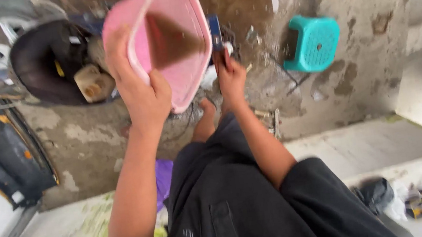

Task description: The person holds a pink bucket and uses a small brush to scrub a blue metal part while repeatedly dipping the brush into the bucket. The person scrubs the surface of the part and occasionally wipes it with a white cloth.

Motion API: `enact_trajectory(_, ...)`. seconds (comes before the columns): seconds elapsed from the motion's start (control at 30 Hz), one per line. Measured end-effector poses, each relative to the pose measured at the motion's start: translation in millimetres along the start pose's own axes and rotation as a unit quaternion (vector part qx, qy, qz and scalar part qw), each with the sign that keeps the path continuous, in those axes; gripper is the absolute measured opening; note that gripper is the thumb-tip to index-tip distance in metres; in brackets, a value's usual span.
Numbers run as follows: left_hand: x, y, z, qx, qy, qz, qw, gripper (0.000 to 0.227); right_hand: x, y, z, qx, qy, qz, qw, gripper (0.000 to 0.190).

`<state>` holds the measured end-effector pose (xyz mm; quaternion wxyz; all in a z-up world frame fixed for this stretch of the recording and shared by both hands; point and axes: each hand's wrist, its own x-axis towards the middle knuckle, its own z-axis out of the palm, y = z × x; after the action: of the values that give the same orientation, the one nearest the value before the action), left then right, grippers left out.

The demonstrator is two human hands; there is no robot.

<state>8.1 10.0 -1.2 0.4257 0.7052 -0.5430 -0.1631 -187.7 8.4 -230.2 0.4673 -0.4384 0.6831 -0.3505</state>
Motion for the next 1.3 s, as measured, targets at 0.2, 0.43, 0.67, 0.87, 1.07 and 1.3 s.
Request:
enact_trajectory(0.2,10.3,3.9,1.7,-0.016,0.014,0.022,1.000,0.064,33.1,-34.6,15.5,0.074,-0.005,0.026,0.997,0.031)
enact_trajectory(0.43,8.0,0.6,6.9,0.000,-0.011,-0.014,1.000,0.070,23.8,-35.0,1.9,0.047,-0.006,0.033,0.998,0.050)
enact_trajectory(0.67,10.2,-1.0,2.7,0.014,-0.020,0.003,1.000,0.071,21.5,-16.9,8.6,0.032,-0.016,0.021,0.999,0.016)
enact_trajectory(0.87,11.5,4.1,0.2,-0.006,0.002,0.024,1.000,0.067,8.3,-9.6,0.0,0.052,-0.009,0.042,0.998,0.029)
enact_trajectory(1.07,3.3,2.5,-4.4,-0.005,-0.017,0.013,1.000,0.069,17.0,-8.7,4.2,-0.031,-0.021,0.056,0.998,0.031)
enact_trajectory(1.3,10.6,1.2,0.1,-0.005,-0.008,0.031,0.999,0.063,37.3,-64.5,11.3,0.038,-0.010,0.225,0.974,0.052)
